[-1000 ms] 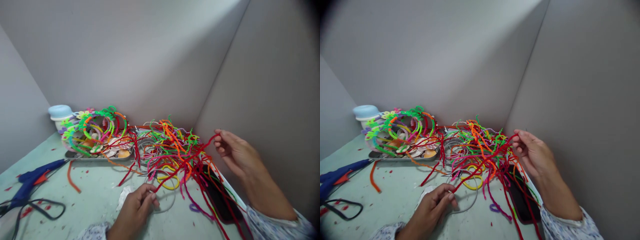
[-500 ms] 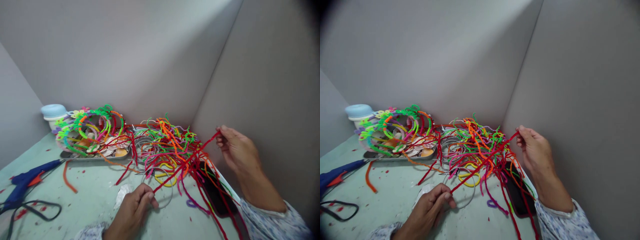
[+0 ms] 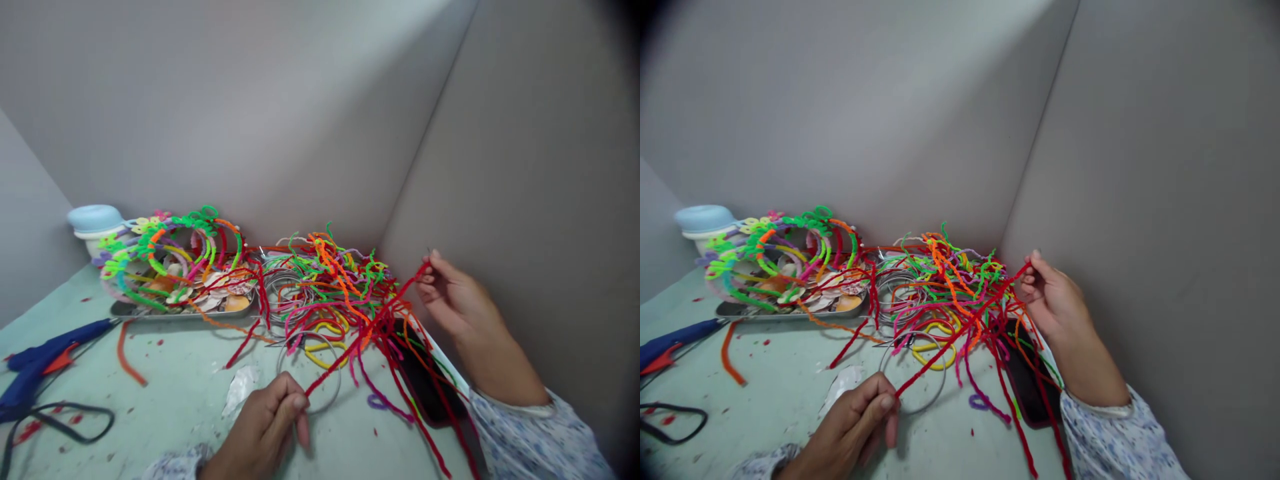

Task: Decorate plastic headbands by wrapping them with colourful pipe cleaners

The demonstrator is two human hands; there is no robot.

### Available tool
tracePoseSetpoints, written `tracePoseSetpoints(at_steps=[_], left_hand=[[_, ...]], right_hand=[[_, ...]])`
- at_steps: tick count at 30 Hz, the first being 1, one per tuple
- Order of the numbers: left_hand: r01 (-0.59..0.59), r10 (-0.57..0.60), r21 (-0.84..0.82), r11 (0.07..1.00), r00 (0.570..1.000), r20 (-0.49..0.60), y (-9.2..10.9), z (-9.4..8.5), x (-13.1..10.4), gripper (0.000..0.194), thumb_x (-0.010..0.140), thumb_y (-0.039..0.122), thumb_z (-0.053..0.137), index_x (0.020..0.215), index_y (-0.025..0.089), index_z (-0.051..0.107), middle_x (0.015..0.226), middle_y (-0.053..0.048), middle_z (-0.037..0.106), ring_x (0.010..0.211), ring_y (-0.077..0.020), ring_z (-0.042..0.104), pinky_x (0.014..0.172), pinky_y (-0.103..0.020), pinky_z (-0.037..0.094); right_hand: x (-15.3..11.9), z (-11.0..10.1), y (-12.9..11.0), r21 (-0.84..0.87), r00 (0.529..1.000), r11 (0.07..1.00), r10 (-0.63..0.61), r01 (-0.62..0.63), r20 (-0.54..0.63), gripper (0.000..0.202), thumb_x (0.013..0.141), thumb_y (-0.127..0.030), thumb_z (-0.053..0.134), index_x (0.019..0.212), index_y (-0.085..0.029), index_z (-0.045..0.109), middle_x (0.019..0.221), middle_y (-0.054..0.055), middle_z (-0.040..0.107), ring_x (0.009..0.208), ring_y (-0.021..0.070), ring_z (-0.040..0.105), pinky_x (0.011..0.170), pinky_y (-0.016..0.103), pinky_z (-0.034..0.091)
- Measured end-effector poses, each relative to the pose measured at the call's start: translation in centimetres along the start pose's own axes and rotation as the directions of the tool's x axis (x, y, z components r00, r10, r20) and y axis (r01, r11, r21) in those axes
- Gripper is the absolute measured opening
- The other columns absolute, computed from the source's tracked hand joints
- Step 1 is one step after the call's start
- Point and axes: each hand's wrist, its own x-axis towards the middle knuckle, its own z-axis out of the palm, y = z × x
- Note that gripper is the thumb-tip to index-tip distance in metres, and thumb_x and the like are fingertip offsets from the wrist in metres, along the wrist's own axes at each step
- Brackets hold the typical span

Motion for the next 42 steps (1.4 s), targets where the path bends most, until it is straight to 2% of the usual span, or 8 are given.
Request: tracePoseSetpoints(at_steps=[4,18,23,28,34,36,40,42], left_hand=[[0.013,-0.017,-0.074,0.997,0.998,-0.055,-0.2,0.0,0.2,0.041,0.091,0.050,0.035,0.073,0.017,0.050,0.052,0.003,0.049,0.040,-0.0066,0.030,0.040,-0.020,0.021],[-0.013,0.013,0.002,1.000,0.994,-0.105,0.0,-0.4,0.2,0.041,0.091,0.050,0.035,0.067,0.019,0.047,0.050,0.004,0.045,0.045,-0.0086,0.035,0.043,-0.019,0.025],[-0.014,0.005,-0.073,0.997,0.993,-0.117,-0.2,-0.2,0.3,0.041,0.091,0.050,0.036,0.068,0.018,0.047,0.050,0.005,0.044,0.043,-0.0077,0.032,0.041,-0.019,0.024],[-0.041,0.021,-0.131,0.991,0.988,-0.151,0.1,0.0,0.2,0.039,0.090,0.050,0.038,0.070,0.018,0.048,0.053,0.005,0.046,0.041,-0.0064,0.032,0.040,-0.018,0.024],[-0.049,0.019,-0.164,0.985,0.984,-0.177,0.4,-0.2,0.1,0.040,0.090,0.050,0.038,0.069,0.017,0.047,0.051,0.005,0.046,0.040,-0.0056,0.031,0.040,-0.018,0.024],[-0.052,0.028,-0.155,0.987,0.988,-0.154,0.3,-0.2,0.1,0.040,0.090,0.049,0.039,0.069,0.017,0.048,0.051,0.004,0.047,0.041,-0.0055,0.033,0.041,-0.018,0.024],[-0.031,0.010,-0.195,0.980,0.994,-0.107,0.2,-0.3,0.3,0.038,0.089,0.050,0.040,0.075,0.016,0.050,0.052,0.003,0.051,0.039,-0.0051,0.034,0.039,-0.018,0.023],[-0.021,-0.005,-0.221,0.975,0.993,-0.115,0.2,-0.3,0.5,0.037,0.089,0.049,0.041,0.075,0.016,0.049,0.052,0.004,0.051,0.038,-0.0049,0.033,0.039,-0.017,0.022]], right_hand=[[0.3,-0.3,0.6,0.181,0.990,0.975,0.139,-0.131,-0.033,0.025,0.061,-0.028,0.082,0.065,-0.016,0.061,0.053,-0.006,0.057,0.041,0.0024,0.049,0.035,0.010,0.042],[0.2,0.5,0.2,0.241,0.986,0.969,0.098,-0.063,-0.137,0.028,0.073,-0.029,0.074,0.063,-0.018,0.051,0.046,-0.008,0.048,0.035,0.0030,0.043,0.029,0.011,0.035],[0.1,0.2,1.2,0.205,0.981,0.959,0.195,-0.195,0.020,0.029,0.068,-0.032,0.077,0.065,-0.017,0.052,0.052,-0.007,0.049,0.038,0.0030,0.043,0.032,0.011,0.036],[-0.8,1.0,1.9,0.053,0.916,0.943,0.303,-0.328,0.264,0.029,0.070,-0.041,0.073,0.083,-0.018,0.061,0.063,-0.005,0.053,0.045,0.0039,0.045,0.036,0.013,0.035],[-3.5,3.0,2.3,-0.354,0.887,0.925,0.275,-0.139,0.371,0.022,0.078,-0.034,0.067,0.095,-0.021,0.064,0.063,-0.006,0.051,0.048,0.0052,0.041,0.044,0.016,0.034],[-5.4,4.3,2.4,-0.499,0.817,0.865,0.252,0.050,0.518,0.026,0.078,-0.030,0.068,0.103,-0.025,0.064,0.084,-0.002,0.061,0.065,0.0085,0.052,0.058,0.019,0.041],[-8.6,6.3,3.2,-0.604,0.500,0.677,0.383,0.419,0.777,0.034,0.075,-0.027,0.070,0.108,-0.027,0.066,0.096,0.002,0.063,0.071,0.0120,0.056,0.064,0.023,0.044],[-9.0,6.6,3.6,-0.615,0.488,0.575,0.381,0.540,0.785,0.016,0.082,-0.025,0.062,0.095,-0.023,0.071,0.084,0.002,0.065,0.074,0.0138,0.057,0.068,0.023,0.043]])
